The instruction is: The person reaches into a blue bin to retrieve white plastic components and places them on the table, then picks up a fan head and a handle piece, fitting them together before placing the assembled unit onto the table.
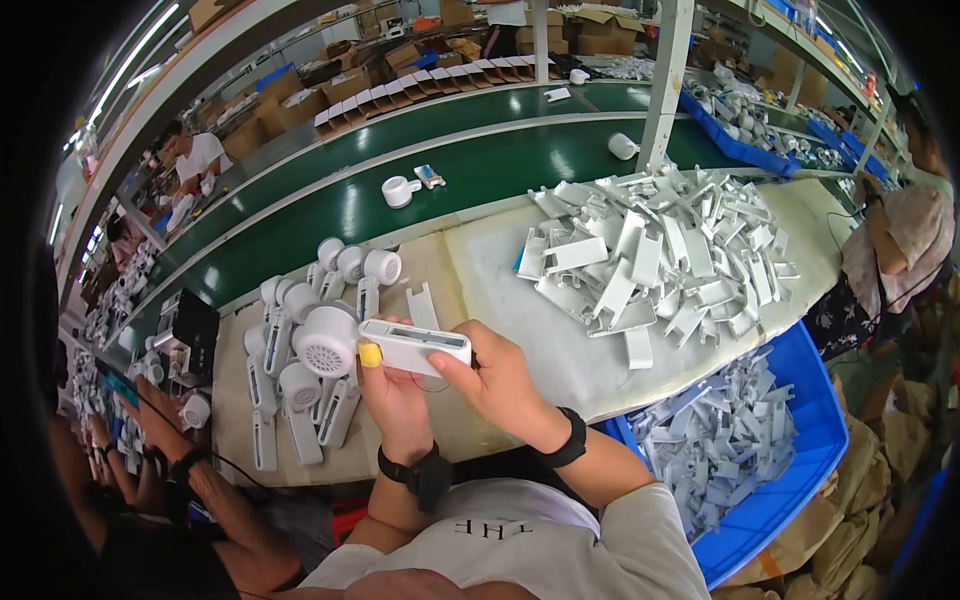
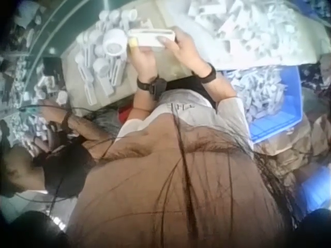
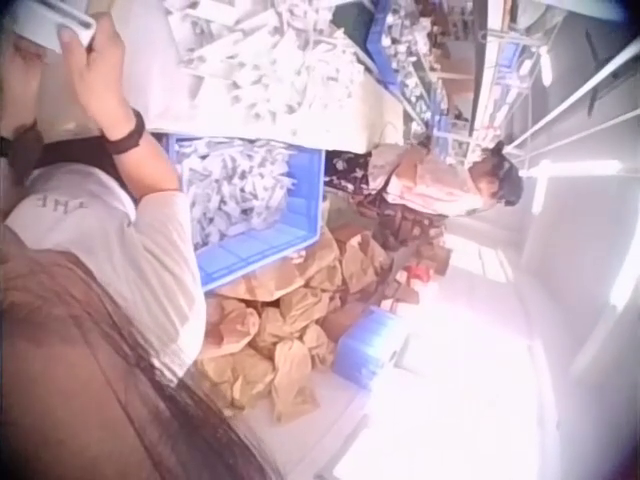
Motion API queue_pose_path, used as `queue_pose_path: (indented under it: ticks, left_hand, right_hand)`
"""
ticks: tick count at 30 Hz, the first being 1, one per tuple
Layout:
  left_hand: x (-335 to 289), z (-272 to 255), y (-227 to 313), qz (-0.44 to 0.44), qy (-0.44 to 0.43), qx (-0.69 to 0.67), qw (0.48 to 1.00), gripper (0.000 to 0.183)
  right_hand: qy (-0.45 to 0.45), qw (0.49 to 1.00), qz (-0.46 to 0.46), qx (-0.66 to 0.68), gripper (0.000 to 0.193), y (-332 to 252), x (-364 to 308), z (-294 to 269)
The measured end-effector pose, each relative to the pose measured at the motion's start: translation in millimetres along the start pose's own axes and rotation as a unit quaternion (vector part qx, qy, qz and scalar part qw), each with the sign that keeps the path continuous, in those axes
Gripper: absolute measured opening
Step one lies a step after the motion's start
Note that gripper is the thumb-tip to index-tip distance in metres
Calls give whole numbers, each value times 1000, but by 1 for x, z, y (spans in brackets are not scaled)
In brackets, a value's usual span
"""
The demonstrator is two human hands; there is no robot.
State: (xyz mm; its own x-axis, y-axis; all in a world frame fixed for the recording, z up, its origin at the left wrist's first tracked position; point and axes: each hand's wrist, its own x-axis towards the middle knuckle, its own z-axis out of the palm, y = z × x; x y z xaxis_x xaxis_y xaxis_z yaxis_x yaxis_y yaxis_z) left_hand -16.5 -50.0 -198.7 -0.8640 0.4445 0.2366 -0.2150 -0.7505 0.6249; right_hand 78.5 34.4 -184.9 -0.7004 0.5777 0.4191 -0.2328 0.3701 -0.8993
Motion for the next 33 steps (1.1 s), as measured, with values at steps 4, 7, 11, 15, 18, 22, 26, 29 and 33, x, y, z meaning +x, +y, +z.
queue_pose_path:
  ticks: [4,7,11,15,18,22,26,29,33]
  left_hand:
    - [4,-7,4,-19,-17,-21,999,28]
    - [22,-17,18,-29,-71,42,996,25]
    - [53,-27,71,-12,-172,344,923,27]
    - [145,-72,161,176,27,725,665,23]
    - [191,-170,213,139,157,894,395,22]
    - [200,-302,241,-77,28,938,335,27]
    - [187,-290,223,-219,-36,905,362,35]
    - [230,-214,242,-266,-115,929,230,34]
    - [310,-132,179,68,-127,926,349,26]
  right_hand:
    - [-37,994,-35,-95,24,17,12,-6]
    - [-98,994,-34,-39,23,22,7,-2]
    - [-210,966,-8,-151,20,-7,1,3]
    - [-270,933,-56,-234,19,1,15,-19]
    - [-288,927,-40,-237,21,1,22,-23]
    - [-304,920,-42,-242,21,17,37,-31]
    - [-332,911,-36,-243,20,29,53,-36]
    - [-342,911,-41,-226,21,32,64,-40]
    - [-345,923,-29,-171,20,45,71,-32]
